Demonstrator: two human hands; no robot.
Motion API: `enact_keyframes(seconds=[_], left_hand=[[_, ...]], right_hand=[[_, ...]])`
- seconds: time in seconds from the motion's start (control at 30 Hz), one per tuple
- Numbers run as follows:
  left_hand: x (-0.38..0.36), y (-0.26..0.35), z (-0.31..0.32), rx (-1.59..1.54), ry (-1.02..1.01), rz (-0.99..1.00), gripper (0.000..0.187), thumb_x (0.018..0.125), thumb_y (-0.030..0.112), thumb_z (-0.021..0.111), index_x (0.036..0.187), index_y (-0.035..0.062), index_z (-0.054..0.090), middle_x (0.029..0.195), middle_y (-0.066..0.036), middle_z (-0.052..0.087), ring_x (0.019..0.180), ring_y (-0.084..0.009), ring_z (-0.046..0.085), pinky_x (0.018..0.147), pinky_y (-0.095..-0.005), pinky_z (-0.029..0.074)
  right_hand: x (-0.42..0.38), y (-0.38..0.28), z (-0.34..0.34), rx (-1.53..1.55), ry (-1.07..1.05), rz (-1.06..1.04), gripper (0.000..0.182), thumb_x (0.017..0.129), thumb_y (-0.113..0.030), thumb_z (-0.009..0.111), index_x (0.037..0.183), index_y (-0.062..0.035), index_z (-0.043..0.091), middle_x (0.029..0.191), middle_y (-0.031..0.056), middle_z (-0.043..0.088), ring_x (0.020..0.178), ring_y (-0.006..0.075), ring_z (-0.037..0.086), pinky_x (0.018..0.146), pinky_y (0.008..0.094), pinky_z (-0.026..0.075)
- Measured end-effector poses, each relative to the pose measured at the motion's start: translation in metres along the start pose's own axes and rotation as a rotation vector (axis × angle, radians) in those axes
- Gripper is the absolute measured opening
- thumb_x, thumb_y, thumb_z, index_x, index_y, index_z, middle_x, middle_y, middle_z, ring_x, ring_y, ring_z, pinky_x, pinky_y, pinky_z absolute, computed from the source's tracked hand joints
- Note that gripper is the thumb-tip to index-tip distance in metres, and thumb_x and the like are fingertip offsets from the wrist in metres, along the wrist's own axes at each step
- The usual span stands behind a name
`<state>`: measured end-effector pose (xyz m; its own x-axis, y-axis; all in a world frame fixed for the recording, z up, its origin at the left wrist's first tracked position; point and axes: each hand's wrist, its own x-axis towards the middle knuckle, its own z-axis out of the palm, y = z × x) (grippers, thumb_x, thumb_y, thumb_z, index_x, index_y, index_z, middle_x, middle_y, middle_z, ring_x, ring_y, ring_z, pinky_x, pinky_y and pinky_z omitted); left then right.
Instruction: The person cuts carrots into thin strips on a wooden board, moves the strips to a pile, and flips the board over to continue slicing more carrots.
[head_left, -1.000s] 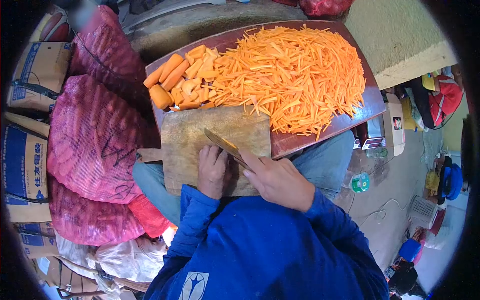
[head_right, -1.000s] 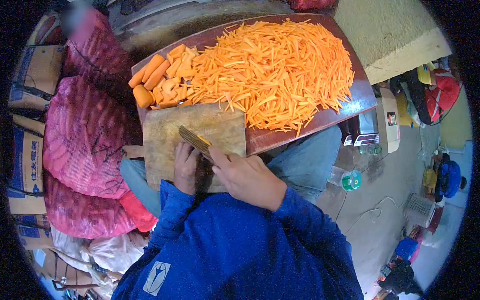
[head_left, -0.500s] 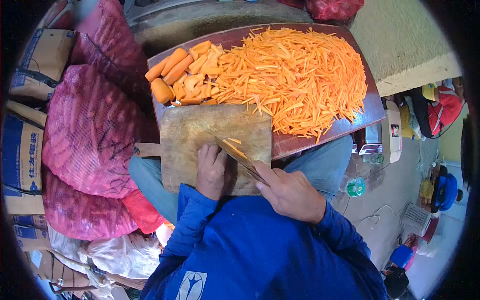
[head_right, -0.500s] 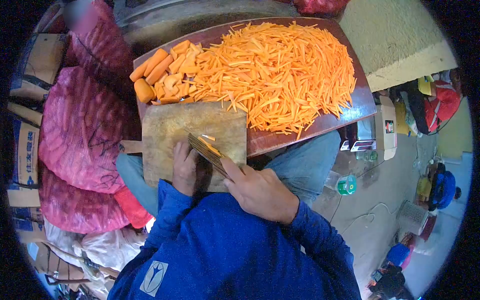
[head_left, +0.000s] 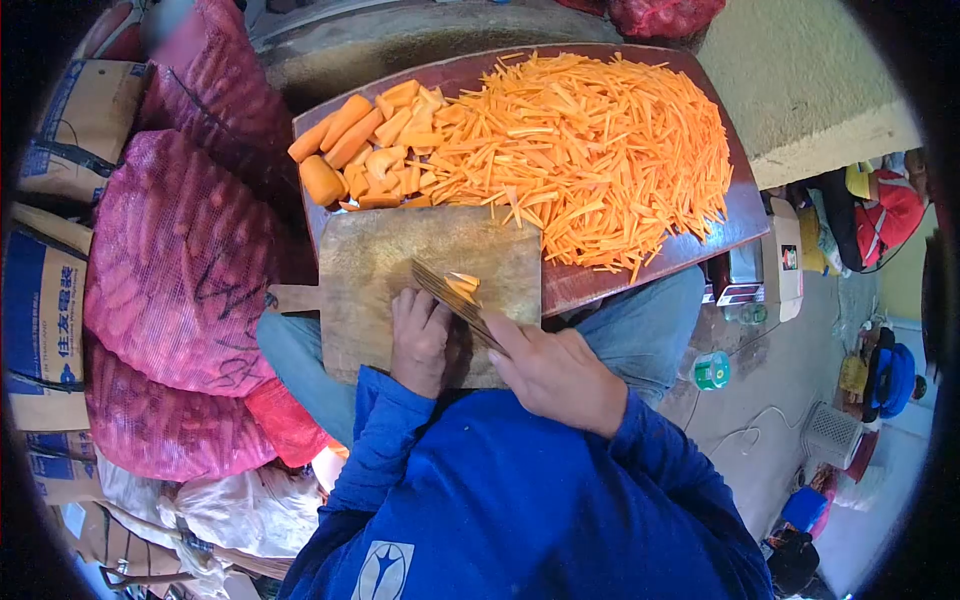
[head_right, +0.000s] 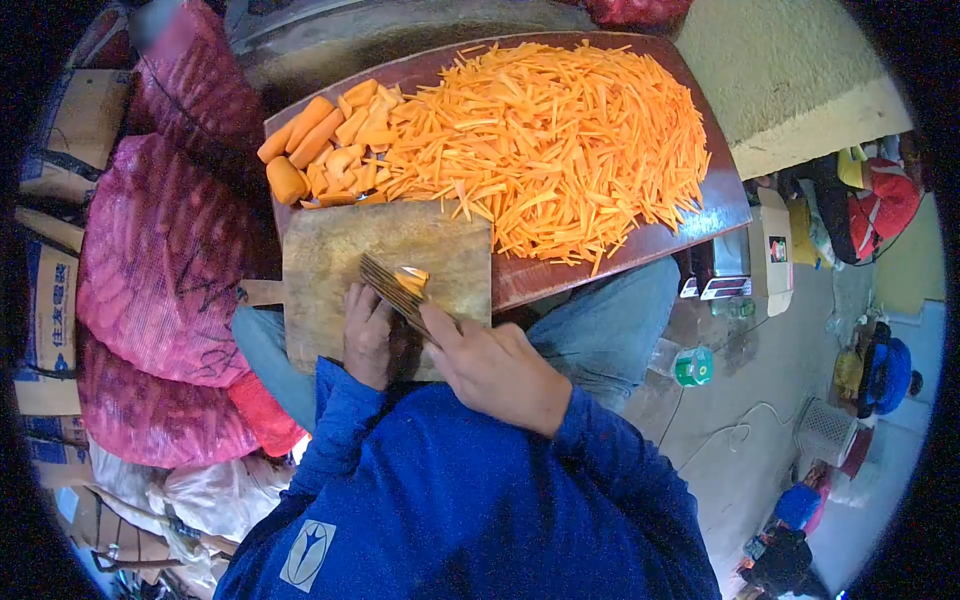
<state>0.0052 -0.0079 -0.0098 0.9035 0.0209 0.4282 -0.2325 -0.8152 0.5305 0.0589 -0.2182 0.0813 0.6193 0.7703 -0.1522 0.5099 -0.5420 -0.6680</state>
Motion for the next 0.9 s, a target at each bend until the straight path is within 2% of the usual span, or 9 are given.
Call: enact_keyframes(seconds=[0.13, 0.2, 0.3, 0.4, 0.5, 0.6, 0.73, 0.83, 0.9], left_hand=[[-0.002, -0.005, 0.004, -0.008, 0.040, 0.021, 0.038, 0.074, -0.001, 0.073, 0.111, -0.0002, 0.073, 0.104, -0.015, 0.063, 0.096, -0.0367, 0.058, 0.082, -0.0473, 0.046], [-0.003, -0.001, 0.002, -0.021, 0.024, -0.007, 0.038, 0.074, -0.001, 0.073, 0.111, -0.0003, 0.073, 0.104, -0.015, 0.063, 0.095, -0.0369, 0.058, 0.082, -0.0472, 0.046], [0.000, 0.002, -0.003, -0.027, 0.021, -0.020, 0.037, 0.074, -0.002, 0.072, 0.111, -0.0007, 0.073, 0.104, -0.015, 0.062, 0.095, -0.0372, 0.057, 0.082, -0.0472, 0.046], [0.000, 0.002, -0.002, -0.033, 0.024, 0.008, 0.037, 0.074, -0.001, 0.071, 0.111, -0.0008, 0.072, 0.106, -0.016, 0.062, 0.095, -0.0376, 0.057, 0.082, -0.0473, 0.046], [-0.002, -0.006, 0.001, -0.018, 0.020, 0.029, 0.039, 0.073, 0.000, 0.071, 0.112, -0.0005, 0.072, 0.108, -0.016, 0.062, 0.096, -0.0378, 0.057, 0.083, -0.0478, 0.046], [-0.006, -0.001, 0.000, -0.015, 0.005, -0.013, 0.040, 0.073, 0.000, 0.071, 0.113, -0.0004, 0.071, 0.110, -0.017, 0.062, 0.098, -0.0380, 0.057, 0.084, -0.0484, 0.046], [-0.001, 0.002, -0.006, 0.000, -0.001, -0.002, 0.043, 0.071, 0.001, 0.072, 0.114, -0.0007, 0.070, 0.110, -0.017, 0.061, 0.098, -0.0384, 0.056, 0.084, -0.0486, 0.046], [-0.004, -0.002, -0.001, 0.003, -0.001, -0.006, 0.043, 0.071, 0.000, 0.073, 0.114, -0.0012, 0.070, 0.109, -0.017, 0.061, 0.098, -0.0386, 0.056, 0.084, -0.0488, 0.046], [-0.007, -0.002, 0.000, -0.012, 0.000, -0.021, 0.044, 0.070, 0.000, 0.073, 0.113, -0.0016, 0.070, 0.109, -0.017, 0.061, 0.098, -0.0388, 0.056, 0.084, -0.0490, 0.046]], right_hand=[[0.003, -0.004, -0.011, -0.014, -0.021, 0.005, 0.051, 0.106, -0.024, 0.064, 0.149, -0.0013, 0.046, 0.095, 0.0254, 0.071, 0.083, 0.0459, 0.071, 0.070, 0.0561, 0.057], [-0.014, -0.009, -0.022, -0.038, 0.000, -0.015, 0.042, 0.108, -0.023, 0.060, 0.142, -0.0023, 0.048, 0.093, 0.0228, 0.074, 0.081, 0.0429, 0.074, 0.064, 0.0540, 0.058], [-0.021, -0.005, -0.010, -0.037, 0.011, 0.025, 0.041, 0.108, -0.024, 0.060, 0.142, -0.0040, 0.049, 0.093, 0.0230, 0.074, 0.081, 0.0435, 0.074, 0.065, 0.0548, 0.058], [0.000, 0.001, 0.003, 0.030, 0.014, -0.003, 0.052, 0.105, -0.024, 0.066, 0.148, -0.0009, 0.049, 0.099, 0.0257, 0.073, 0.086, 0.0463, 0.072, 0.071, 0.0553, 0.058], [-0.002, -0.001, -0.004, -0.038, 0.005, -0.009, 0.044, 0.108, -0.026, 0.059, 0.146, -0.0051, 0.048, 0.095, 0.0244, 0.074, 0.082, 0.0459, 0.073, 0.067, 0.0572, 0.057], [-0.020, -0.015, -0.018, 0.038, 0.025, 0.019, 0.042, 0.108, -0.026, 0.059, 0.143, -0.0044, 0.048, 0.096, 0.0249, 0.073, 0.081, 0.0466, 0.073, 0.068, 0.0583, 0.057], [-0.009, -0.003, 0.001, -0.033, -0.009, 0.045, 0.045, 0.108, -0.025, 0.060, 0.146, -0.0038, 0.047, 0.096, 0.0251, 0.074, 0.082, 0.0464, 0.073, 0.068, 0.0582, 0.057], [-0.001, -0.002, 0.000, -0.030, 0.021, -0.017, 0.049, 0.108, -0.025, 0.061, 0.149, -0.0039, 0.046, 0.095, 0.0250, 0.074, 0.080, 0.0452, 0.073, 0.068, 0.0584, 0.057], [-0.013, -0.007, -0.008, 0.054, 0.034, 0.010, 0.055, 0.103, -0.021, 0.067, 0.150, 0.0018, 0.050, 0.106, 0.0301, 0.073, 0.091, 0.0486, 0.072, 0.077, 0.0563, 0.058]])
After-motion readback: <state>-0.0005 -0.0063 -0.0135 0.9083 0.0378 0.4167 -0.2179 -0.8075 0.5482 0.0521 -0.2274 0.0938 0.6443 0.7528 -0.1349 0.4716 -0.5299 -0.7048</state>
